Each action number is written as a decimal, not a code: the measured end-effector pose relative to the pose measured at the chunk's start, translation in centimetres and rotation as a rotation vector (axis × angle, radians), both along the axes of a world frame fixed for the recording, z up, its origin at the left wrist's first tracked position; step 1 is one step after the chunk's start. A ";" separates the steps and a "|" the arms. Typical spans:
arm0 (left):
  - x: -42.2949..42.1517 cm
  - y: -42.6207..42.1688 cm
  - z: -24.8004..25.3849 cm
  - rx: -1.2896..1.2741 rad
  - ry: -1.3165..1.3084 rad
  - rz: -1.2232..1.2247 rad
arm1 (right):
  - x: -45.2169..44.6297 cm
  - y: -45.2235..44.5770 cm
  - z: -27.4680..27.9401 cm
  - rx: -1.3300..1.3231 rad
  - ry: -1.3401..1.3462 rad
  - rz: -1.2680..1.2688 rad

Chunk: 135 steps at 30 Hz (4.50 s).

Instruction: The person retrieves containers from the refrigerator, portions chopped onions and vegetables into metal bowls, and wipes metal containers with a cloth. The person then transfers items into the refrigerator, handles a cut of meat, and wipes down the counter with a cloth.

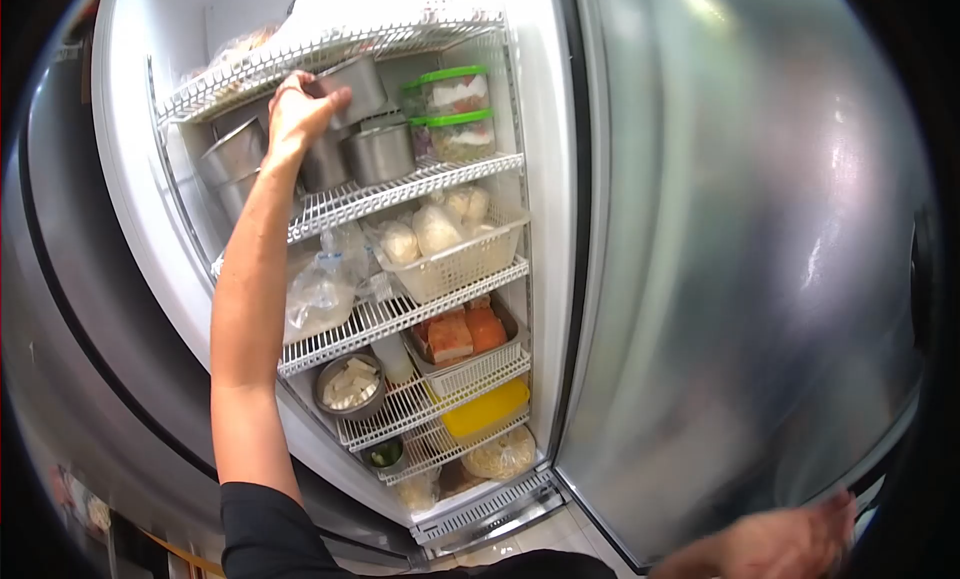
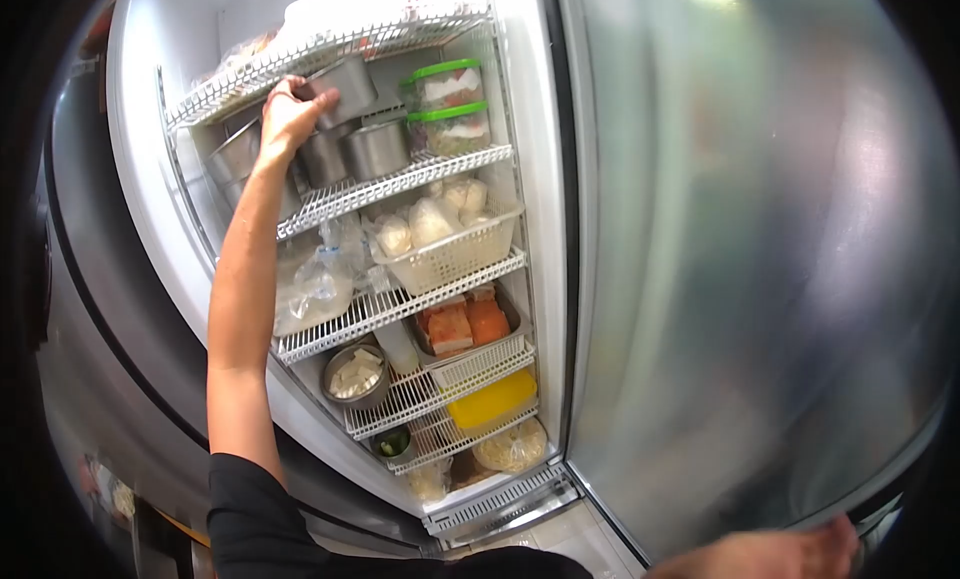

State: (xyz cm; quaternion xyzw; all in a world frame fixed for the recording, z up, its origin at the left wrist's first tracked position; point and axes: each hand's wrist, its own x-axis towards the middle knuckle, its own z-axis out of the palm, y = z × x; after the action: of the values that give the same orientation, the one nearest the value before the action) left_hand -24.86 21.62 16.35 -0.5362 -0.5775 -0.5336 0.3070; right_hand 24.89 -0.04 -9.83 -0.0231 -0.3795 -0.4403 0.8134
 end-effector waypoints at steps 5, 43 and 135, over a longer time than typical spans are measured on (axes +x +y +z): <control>1.0 -3.6 1.0 -0.101 -0.035 -0.044 | -17.7 11.6 9.5 -0.883 -0.627 0.585; 25.7 -14.3 -28.7 -0.533 -1.139 -2.018 | -3.2 1.1 -0.3 -1.107 -0.636 0.198; 76.8 -33.3 -58.4 -2.903 -0.477 -2.236 | 19.3 -28.9 -25.5 -1.154 1.563 -0.370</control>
State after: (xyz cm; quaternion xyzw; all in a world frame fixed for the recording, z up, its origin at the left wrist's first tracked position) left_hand 51.94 -11.71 -42.04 0.3552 -0.0286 -0.3369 0.8715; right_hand 44.15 -28.92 -35.35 -0.7592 0.1172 -0.1687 0.6176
